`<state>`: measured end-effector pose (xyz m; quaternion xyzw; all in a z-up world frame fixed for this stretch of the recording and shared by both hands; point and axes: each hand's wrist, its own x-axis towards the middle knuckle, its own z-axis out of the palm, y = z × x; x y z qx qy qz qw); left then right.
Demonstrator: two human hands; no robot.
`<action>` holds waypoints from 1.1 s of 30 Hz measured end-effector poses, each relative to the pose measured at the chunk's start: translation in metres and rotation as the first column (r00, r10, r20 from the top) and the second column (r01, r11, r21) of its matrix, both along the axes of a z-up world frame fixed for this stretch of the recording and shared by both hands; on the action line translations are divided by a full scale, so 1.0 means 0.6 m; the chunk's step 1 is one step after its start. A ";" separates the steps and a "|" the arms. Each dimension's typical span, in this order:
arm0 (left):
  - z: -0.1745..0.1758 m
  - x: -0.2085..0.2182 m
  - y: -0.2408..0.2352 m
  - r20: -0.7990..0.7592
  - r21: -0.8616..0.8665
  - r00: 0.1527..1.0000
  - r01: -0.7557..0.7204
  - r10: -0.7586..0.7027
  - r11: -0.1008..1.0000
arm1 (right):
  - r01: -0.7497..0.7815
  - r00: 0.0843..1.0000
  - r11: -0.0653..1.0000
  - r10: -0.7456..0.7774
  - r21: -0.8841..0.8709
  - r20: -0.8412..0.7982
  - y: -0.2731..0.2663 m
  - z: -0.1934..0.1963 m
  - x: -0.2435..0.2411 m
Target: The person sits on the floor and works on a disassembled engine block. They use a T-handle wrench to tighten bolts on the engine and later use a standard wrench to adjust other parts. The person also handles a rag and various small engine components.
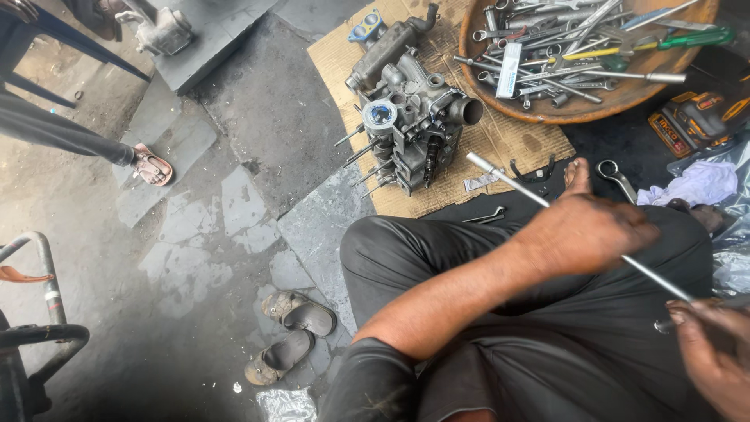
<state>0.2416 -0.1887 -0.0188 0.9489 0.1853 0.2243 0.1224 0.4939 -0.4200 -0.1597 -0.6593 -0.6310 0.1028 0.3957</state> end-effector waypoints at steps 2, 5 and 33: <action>0.014 -0.019 0.030 -0.014 0.016 0.998 -0.059 0.060 0.998 | 0.092 0.967 0.994 -0.103 0.058 0.234 0.010 0.055 -0.039; 0.026 -0.051 0.063 0.005 0.010 0.995 -0.098 0.098 0.995 | -0.134 0.933 0.978 0.071 0.158 0.353 0.058 0.151 -0.081; -0.015 -0.123 0.136 0.099 0.021 0.979 -0.179 0.176 0.984 | -0.229 0.824 0.955 0.087 0.188 0.560 0.160 0.202 -0.210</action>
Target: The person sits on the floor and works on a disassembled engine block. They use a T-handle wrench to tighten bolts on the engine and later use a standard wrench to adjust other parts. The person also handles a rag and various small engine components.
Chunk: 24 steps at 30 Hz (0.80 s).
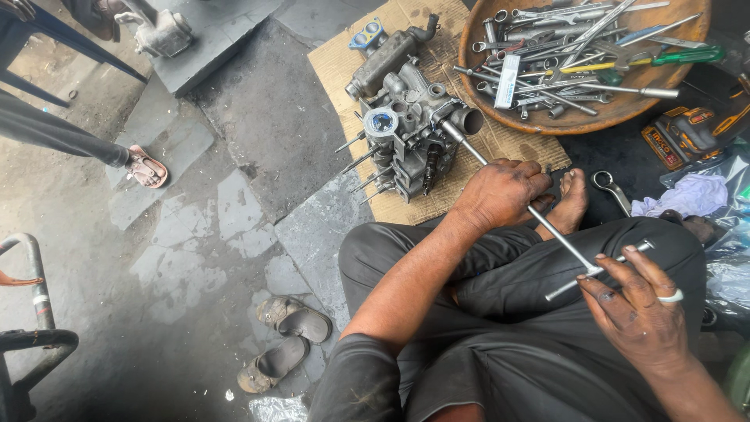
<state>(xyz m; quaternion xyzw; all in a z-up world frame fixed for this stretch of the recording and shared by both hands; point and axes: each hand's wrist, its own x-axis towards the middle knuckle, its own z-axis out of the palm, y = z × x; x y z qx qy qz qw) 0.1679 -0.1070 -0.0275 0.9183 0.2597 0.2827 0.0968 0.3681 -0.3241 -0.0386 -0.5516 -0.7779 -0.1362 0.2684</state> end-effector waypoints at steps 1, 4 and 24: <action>0.000 0.001 0.000 0.008 0.005 1.000 -0.002 0.001 1.000 | 0.005 1.000 1.000 -0.005 0.001 -0.005 0.001 0.001 0.000; 0.002 -0.002 0.001 0.015 0.004 1.000 0.007 -0.007 1.000 | 0.009 0.998 1.000 -0.009 -0.010 -0.056 0.007 0.003 -0.002; -0.027 0.013 -0.101 0.036 0.089 0.981 0.187 -0.191 0.978 | -0.287 -0.167 0.840 -0.517 -0.460 -0.840 0.008 -0.084 -0.031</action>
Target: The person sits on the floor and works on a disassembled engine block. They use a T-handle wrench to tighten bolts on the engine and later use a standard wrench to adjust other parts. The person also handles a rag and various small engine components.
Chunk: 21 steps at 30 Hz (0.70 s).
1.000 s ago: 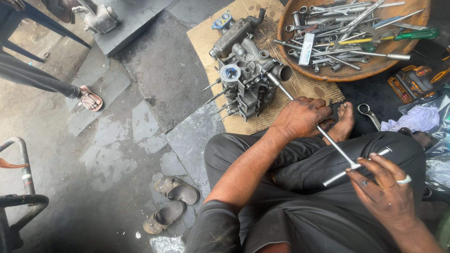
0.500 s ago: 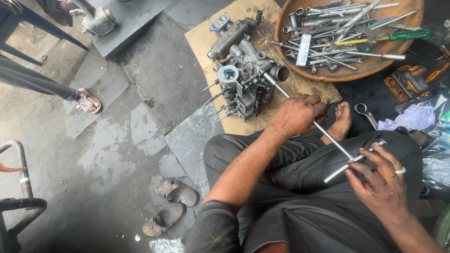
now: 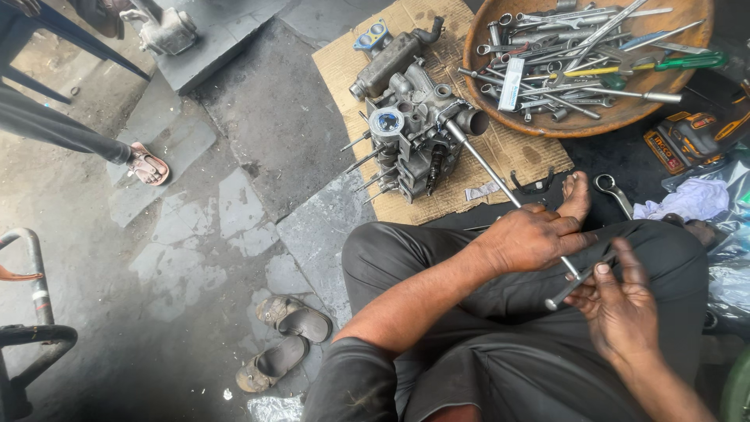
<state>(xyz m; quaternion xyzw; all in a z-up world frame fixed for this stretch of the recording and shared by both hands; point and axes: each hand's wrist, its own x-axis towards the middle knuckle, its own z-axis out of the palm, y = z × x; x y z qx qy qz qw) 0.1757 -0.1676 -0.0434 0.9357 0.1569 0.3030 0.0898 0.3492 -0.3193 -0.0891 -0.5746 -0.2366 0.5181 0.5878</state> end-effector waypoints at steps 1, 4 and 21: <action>0.002 0.002 -0.003 0.012 -0.004 1.000 0.007 -0.007 1.000 | -0.029 1.000 0.998 0.028 -0.048 -0.007 -0.002 -0.002 0.004; 0.011 0.006 0.004 -0.071 -0.033 0.997 -0.041 0.039 0.999 | -0.262 0.964 0.938 0.266 -0.226 -0.011 -0.011 0.005 0.012; -0.022 0.000 0.018 -0.068 -0.071 0.998 -0.016 0.011 0.997 | -0.484 0.125 0.630 0.737 -0.607 0.665 -0.014 -0.025 0.032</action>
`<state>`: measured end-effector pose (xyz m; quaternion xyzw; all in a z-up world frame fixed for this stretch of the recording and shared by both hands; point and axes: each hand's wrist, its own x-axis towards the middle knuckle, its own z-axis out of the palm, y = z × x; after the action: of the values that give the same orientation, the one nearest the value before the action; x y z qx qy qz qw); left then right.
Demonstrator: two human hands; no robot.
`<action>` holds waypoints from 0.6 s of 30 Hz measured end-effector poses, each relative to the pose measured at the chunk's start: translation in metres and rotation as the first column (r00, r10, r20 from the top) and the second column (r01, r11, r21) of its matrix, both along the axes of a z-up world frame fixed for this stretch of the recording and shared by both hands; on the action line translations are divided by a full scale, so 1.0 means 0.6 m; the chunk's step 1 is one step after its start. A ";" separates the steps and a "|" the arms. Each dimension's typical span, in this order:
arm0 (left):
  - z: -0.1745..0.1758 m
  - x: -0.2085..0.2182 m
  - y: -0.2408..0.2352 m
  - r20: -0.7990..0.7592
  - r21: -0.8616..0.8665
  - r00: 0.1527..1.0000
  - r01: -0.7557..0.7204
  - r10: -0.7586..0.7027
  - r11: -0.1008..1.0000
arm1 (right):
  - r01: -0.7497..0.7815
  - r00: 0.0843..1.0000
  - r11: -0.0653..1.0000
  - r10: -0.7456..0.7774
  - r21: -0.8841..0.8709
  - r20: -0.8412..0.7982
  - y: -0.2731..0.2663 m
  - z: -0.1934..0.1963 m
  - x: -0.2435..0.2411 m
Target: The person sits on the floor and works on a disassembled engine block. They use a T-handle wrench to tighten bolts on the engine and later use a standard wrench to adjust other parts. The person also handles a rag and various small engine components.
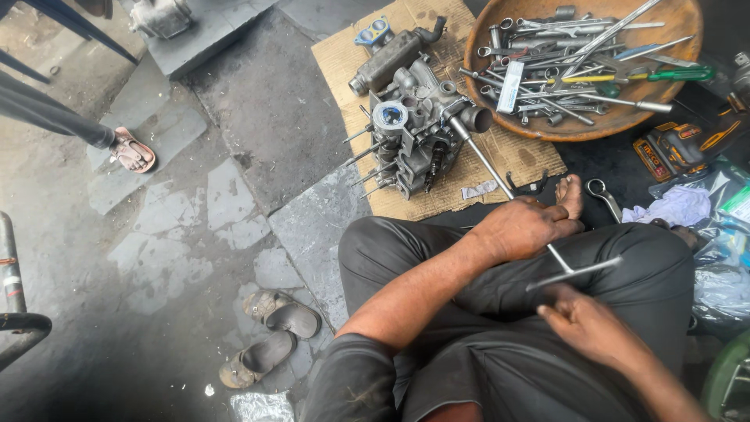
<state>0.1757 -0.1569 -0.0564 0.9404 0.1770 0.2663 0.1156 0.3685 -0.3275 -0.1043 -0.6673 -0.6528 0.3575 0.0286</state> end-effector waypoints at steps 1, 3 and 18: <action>0.004 0.000 0.005 0.013 0.015 1.000 -0.010 0.010 1.000 | 0.037 0.986 0.987 -0.061 -0.158 -0.152 -0.006 0.006 -0.005; 0.011 0.002 0.012 -0.036 0.008 0.999 -0.018 0.018 1.000 | 0.076 0.925 0.966 -0.161 -0.247 -0.345 -0.013 0.026 -0.005; 0.024 0.003 0.029 -0.052 0.032 0.996 -0.075 0.077 0.997 | 0.432 0.474 0.788 -0.612 -0.438 -0.633 0.006 0.006 -0.009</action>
<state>0.1772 -0.1397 -0.0422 0.9415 0.2116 0.2479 0.0863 0.3630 -0.3240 -0.1004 -0.6243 -0.3004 0.6414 0.3294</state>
